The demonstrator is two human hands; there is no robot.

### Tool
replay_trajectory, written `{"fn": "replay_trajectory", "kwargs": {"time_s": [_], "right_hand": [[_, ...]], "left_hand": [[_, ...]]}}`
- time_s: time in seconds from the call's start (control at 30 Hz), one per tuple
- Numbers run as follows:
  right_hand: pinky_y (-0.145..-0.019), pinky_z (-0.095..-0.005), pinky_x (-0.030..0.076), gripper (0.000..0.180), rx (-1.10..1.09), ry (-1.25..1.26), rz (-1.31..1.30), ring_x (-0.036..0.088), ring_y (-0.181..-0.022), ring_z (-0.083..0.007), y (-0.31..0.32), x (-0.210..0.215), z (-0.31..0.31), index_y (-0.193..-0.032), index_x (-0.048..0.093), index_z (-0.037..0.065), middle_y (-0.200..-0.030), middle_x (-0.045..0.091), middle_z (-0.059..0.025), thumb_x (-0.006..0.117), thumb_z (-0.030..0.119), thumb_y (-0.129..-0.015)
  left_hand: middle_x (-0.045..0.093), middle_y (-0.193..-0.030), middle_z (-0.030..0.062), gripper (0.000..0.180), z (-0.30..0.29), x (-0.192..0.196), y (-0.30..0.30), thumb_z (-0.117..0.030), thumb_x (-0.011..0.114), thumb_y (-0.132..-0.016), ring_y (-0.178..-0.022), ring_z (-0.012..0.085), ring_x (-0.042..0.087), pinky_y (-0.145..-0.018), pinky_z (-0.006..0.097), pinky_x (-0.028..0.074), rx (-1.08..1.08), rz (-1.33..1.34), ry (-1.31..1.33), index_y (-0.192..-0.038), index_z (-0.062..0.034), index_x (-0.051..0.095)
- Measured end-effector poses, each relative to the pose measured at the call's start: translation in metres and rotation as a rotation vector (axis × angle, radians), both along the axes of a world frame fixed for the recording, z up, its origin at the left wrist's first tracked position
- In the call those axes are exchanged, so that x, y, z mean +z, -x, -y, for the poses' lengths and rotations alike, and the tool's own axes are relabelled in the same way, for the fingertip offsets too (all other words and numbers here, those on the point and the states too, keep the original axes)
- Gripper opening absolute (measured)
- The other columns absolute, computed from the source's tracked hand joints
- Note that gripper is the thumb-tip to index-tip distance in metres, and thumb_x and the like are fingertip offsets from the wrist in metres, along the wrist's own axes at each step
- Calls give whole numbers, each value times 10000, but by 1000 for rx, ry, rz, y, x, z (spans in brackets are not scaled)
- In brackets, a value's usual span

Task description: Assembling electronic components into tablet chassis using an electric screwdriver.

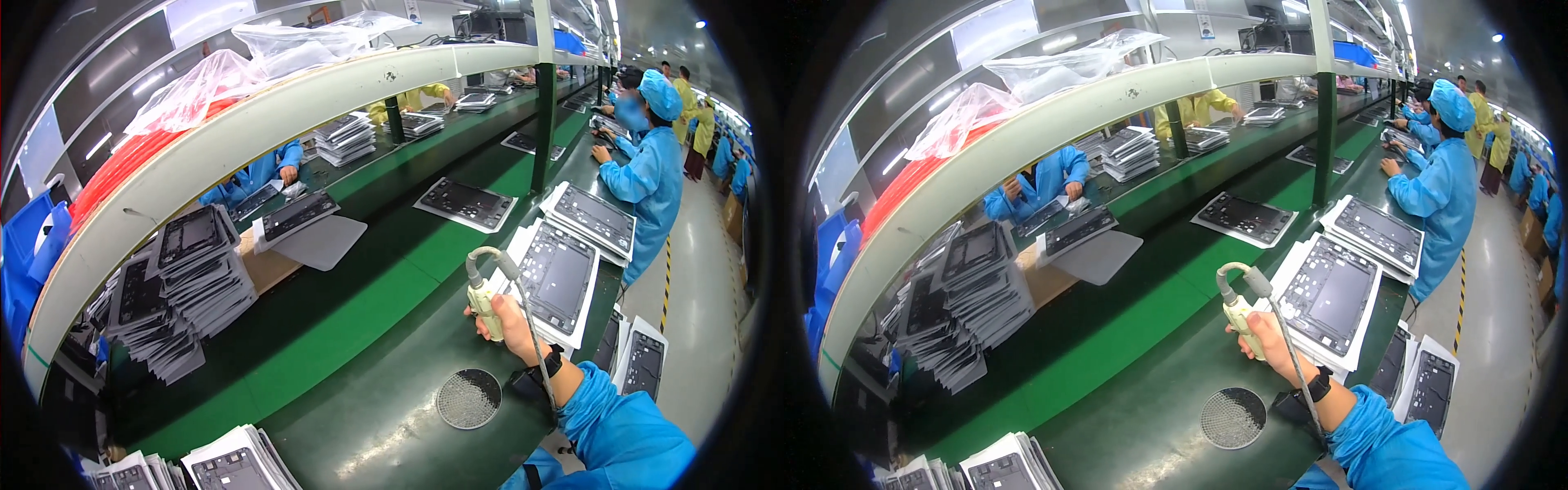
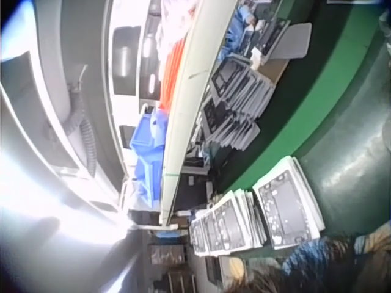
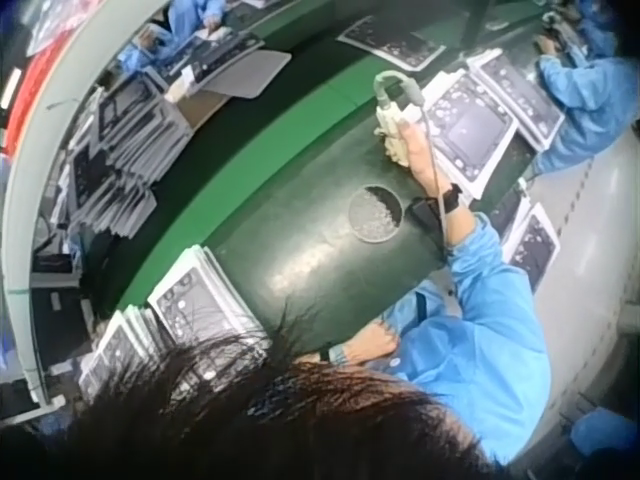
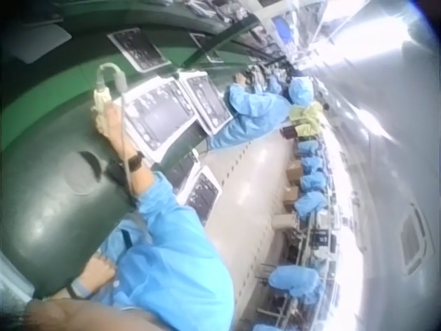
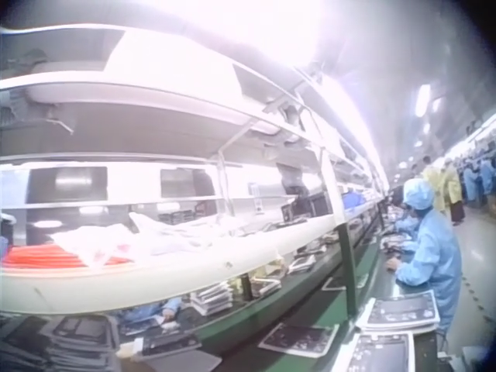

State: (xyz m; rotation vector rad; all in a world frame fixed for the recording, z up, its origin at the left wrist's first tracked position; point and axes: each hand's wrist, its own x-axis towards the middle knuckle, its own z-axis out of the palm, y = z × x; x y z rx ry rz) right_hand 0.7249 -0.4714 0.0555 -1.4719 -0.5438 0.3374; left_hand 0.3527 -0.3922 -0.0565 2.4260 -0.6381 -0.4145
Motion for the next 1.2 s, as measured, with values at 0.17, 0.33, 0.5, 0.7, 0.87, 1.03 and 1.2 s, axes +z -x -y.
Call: {"fn": "replay_trajectory", "kwargs": {"time_s": [0.17, 0.33, 0.5, 0.7, 0.87, 1.03, 1.2], "right_hand": [[-553, -251, 457, 890, 2, -8, 35, 530, -514, -114, -3, -5, 2, -1034, 652, -67, -606, 560, -49, 375, 774, -941], [-545, -250, 441, 853, 16, -25, 14, 529, -539, -109, -4, -8, 2, -1047, 651, -59, -635, 563, -49, 397, 749, -946], [-540, -249, 424, 807, 34, -31, -8, 526, -568, -104, -2, -4, 3, -1059, 649, -50, -666, 564, -48, 415, 716, -959], [-549, -250, 450, 897, 19, -12, 1, 530, -532, -114, 0, 1, 1, -1037, 644, -76, -629, 564, -45, 421, 784, -916], [-567, -257, 461, 902, -3, 7, -32, 537, -538, -113, 2, 5, 0, -1048, 647, -77, -636, 572, -42, 417, 786, -917], [-585, -257, 460, 890, 24, -4, -13, 547, -563, -119, -3, -4, 0, -1069, 650, -77, -646, 572, -48, 400, 767, -935], [-564, -258, 447, 863, 33, -1, -24, 549, -580, -118, -2, -3, 3, -1086, 652, -67, -675, 580, -50, 401, 747, -945]], "left_hand": [[666, -994, 236, 444, -5, -2, 1, -232, 545, -964, -1039, 399, 625, -1009, 495, 462, 27, -6, 3, -1347, -9, 534], [667, -994, 235, 439, -7, -4, 0, -231, 546, -964, -1038, 397, 627, -1006, 493, 464, 39, -9, 12, -1342, -9, 537], [668, -995, 234, 433, -6, -4, 0, -230, 548, -964, -1037, 395, 628, -1003, 491, 466, 43, -17, 27, -1337, -9, 541], [669, -995, 233, 427, -4, -4, -2, -229, 549, -965, -1036, 393, 630, -1000, 489, 468, 41, -19, 47, -1332, -9, 545], [670, -996, 232, 422, -3, -4, -9, -228, 550, -965, -1035, 391, 631, -997, 487, 470, 22, -13, 67, -1327, -9, 548], [672, -996, 231, 417, -7, -3, -17, -226, 551, -966, -1034, 389, 633, -994, 485, 472, -6, -4, 71, -1322, -9, 552], [673, -997, 231, 412, -5, -2, -22, -225, 553, -966, -1033, 387, 634, -991, 483, 474, -31, -8, 87, -1317, -9, 555]]}}
